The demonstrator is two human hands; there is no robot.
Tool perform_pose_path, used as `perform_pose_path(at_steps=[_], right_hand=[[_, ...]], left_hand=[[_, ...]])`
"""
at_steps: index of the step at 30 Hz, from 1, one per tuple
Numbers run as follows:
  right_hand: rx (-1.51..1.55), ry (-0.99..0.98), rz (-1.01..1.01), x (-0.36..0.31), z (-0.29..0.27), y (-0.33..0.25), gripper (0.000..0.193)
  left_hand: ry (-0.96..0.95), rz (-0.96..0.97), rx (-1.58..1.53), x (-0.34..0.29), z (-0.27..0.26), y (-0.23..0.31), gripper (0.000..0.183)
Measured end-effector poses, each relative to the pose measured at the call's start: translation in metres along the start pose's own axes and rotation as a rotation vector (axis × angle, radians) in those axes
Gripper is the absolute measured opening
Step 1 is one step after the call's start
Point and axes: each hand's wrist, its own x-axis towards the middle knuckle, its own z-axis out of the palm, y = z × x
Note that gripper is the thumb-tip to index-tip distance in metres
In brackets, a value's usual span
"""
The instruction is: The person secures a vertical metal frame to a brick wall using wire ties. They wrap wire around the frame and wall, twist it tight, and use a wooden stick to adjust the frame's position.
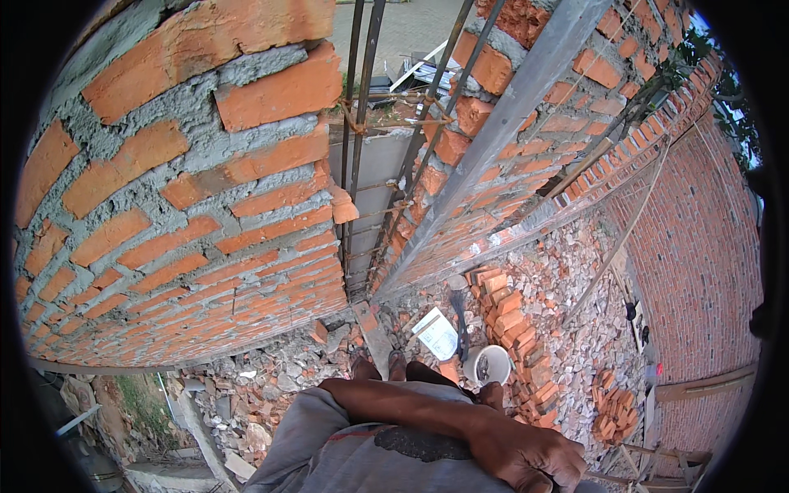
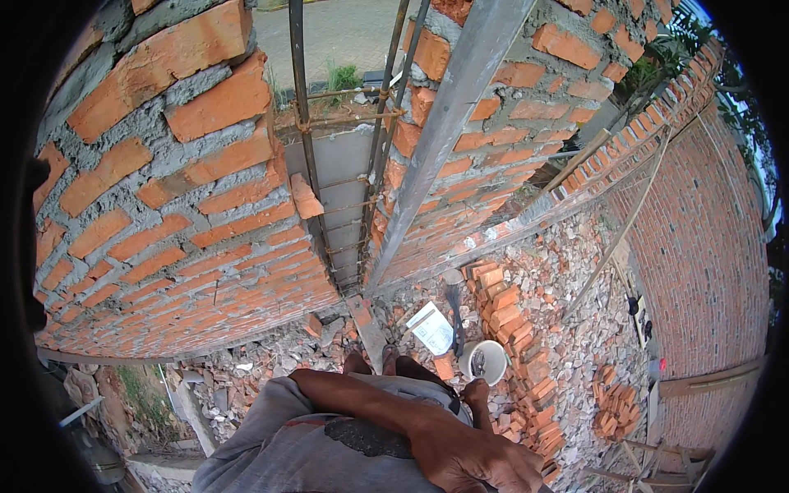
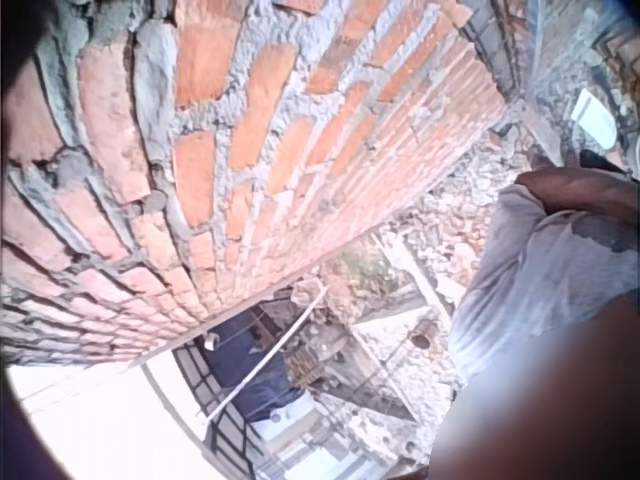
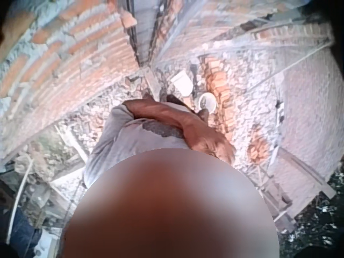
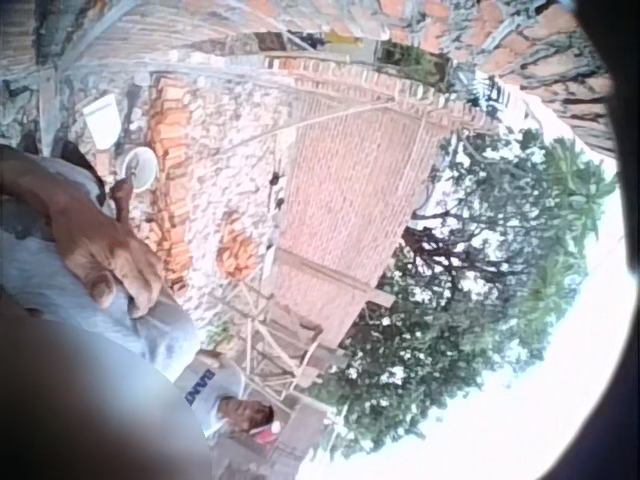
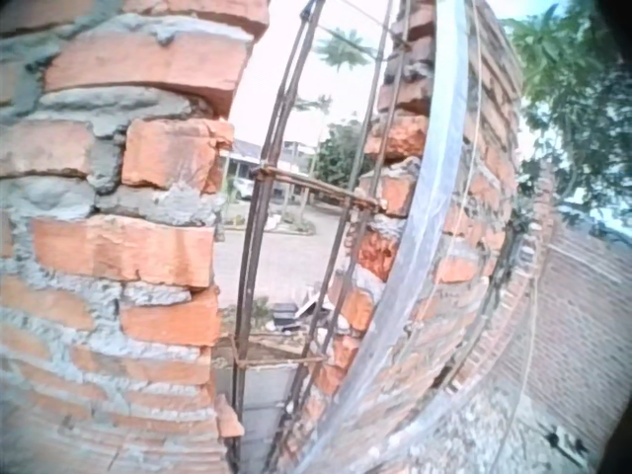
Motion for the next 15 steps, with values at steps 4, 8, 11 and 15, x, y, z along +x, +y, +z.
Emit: perform_pose_path(at_steps=[4,8,11,15], right_hand=[[-0.220,0.161,0.233,-0.005,0.033,0.025,0.021],[0.079,0.305,0.473,-0.019,0.040,0.017,0.020],[0.069,0.256,0.456,-0.026,0.027,0.002,0.020],[0.002,0.202,0.365,-0.039,-0.002,-0.024,0.020]], left_hand=[[0.369,0.056,-0.023,0.005,0.016,0.011,0.079],[0.309,-0.012,-0.076,0.000,0.017,0.013,0.081],[0.249,-0.032,-0.093,-0.008,0.015,0.014,0.080],[0.214,0.025,-0.042,-0.012,0.013,0.017,0.071]])
